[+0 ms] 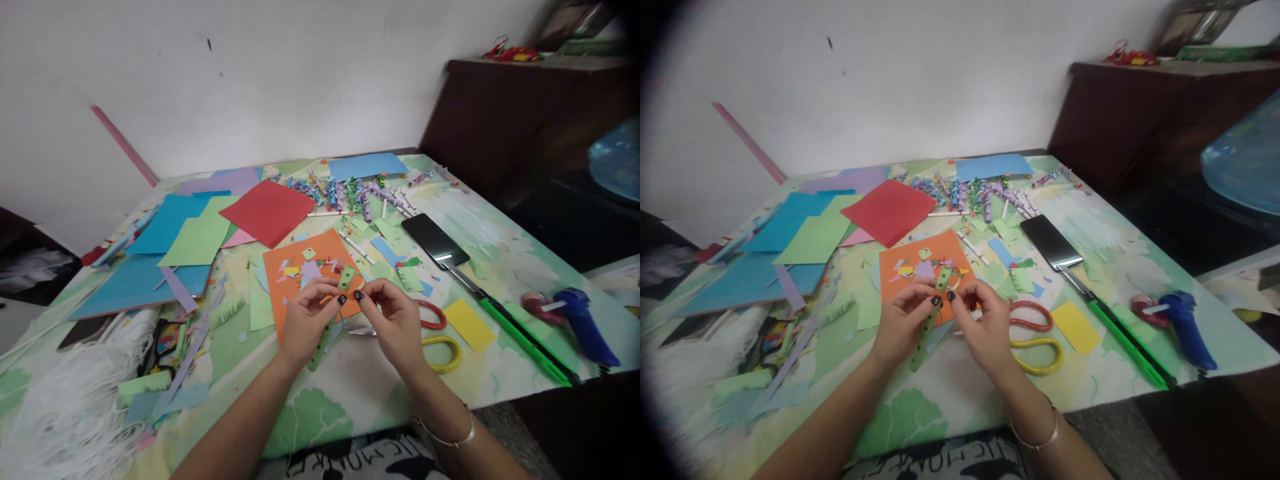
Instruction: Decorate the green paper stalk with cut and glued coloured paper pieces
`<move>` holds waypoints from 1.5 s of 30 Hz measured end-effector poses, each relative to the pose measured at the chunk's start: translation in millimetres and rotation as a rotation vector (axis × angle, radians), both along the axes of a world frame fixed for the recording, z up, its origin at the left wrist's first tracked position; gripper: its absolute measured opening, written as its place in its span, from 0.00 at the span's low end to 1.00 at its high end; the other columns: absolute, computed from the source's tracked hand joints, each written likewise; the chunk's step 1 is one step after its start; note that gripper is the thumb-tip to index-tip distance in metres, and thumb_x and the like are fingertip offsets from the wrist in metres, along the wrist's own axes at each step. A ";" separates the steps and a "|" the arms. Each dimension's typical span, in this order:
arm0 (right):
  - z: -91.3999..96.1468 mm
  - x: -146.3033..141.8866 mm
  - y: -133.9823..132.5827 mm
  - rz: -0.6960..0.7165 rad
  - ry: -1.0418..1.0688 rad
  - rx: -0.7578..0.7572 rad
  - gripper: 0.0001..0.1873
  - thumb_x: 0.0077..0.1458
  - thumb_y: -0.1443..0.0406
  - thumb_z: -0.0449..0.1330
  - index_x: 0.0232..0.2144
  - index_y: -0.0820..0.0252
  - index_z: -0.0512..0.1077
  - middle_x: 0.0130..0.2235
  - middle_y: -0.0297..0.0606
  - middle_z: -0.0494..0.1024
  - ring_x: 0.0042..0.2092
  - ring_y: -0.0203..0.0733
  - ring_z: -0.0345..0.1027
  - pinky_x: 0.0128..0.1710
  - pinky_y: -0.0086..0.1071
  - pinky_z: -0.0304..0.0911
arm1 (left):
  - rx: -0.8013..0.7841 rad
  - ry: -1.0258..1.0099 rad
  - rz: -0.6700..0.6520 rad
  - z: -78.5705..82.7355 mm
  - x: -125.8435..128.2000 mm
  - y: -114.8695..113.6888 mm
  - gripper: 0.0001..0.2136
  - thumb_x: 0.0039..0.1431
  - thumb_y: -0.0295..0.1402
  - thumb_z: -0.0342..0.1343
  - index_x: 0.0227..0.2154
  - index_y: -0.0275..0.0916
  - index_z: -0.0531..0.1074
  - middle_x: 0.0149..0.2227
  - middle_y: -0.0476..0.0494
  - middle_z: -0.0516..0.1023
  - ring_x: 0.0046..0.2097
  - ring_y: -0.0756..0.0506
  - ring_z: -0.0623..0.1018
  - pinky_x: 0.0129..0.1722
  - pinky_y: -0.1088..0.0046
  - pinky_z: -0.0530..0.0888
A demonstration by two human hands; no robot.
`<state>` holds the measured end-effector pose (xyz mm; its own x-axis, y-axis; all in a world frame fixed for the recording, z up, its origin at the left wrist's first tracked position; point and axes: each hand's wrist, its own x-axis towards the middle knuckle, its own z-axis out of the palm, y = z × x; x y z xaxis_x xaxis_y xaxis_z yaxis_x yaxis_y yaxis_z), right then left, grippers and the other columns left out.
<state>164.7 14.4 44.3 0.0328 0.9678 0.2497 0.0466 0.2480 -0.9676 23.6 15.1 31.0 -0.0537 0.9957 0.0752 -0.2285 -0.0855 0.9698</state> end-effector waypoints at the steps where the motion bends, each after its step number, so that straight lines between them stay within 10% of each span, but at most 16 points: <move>1: -0.1 -0.1 0.3 -0.005 0.036 -0.013 0.06 0.54 0.65 0.59 0.26 0.59 0.67 0.26 0.32 0.68 0.29 0.34 0.60 0.29 0.29 0.57 | -0.004 -0.002 0.001 -0.1 0.0 0.1 0.01 0.49 0.30 0.62 0.26 0.40 0.77 0.40 0.44 0.72 0.44 0.47 0.72 0.45 0.72 0.68; 38: -2.3 2.2 16.8 -0.004 0.344 -0.265 0.10 0.50 0.63 0.58 0.34 0.61 0.75 0.33 0.38 0.75 0.29 0.34 0.62 0.31 0.30 0.60 | -0.031 -0.021 0.095 2.9 -6.0 10.0 0.11 0.43 0.27 0.64 0.33 0.39 0.74 0.36 0.46 0.75 0.41 0.48 0.75 0.41 0.73 0.72; 45: -1.6 -6.8 40.8 0.251 0.115 -0.285 0.14 0.43 0.62 0.64 0.34 0.60 0.71 0.38 0.38 0.76 0.39 0.40 0.69 0.38 0.34 0.65 | -0.031 -0.166 0.231 -1.1 -19.9 23.1 0.19 0.43 0.28 0.64 0.40 0.40 0.65 0.40 0.47 0.72 0.38 0.51 0.75 0.35 0.77 0.71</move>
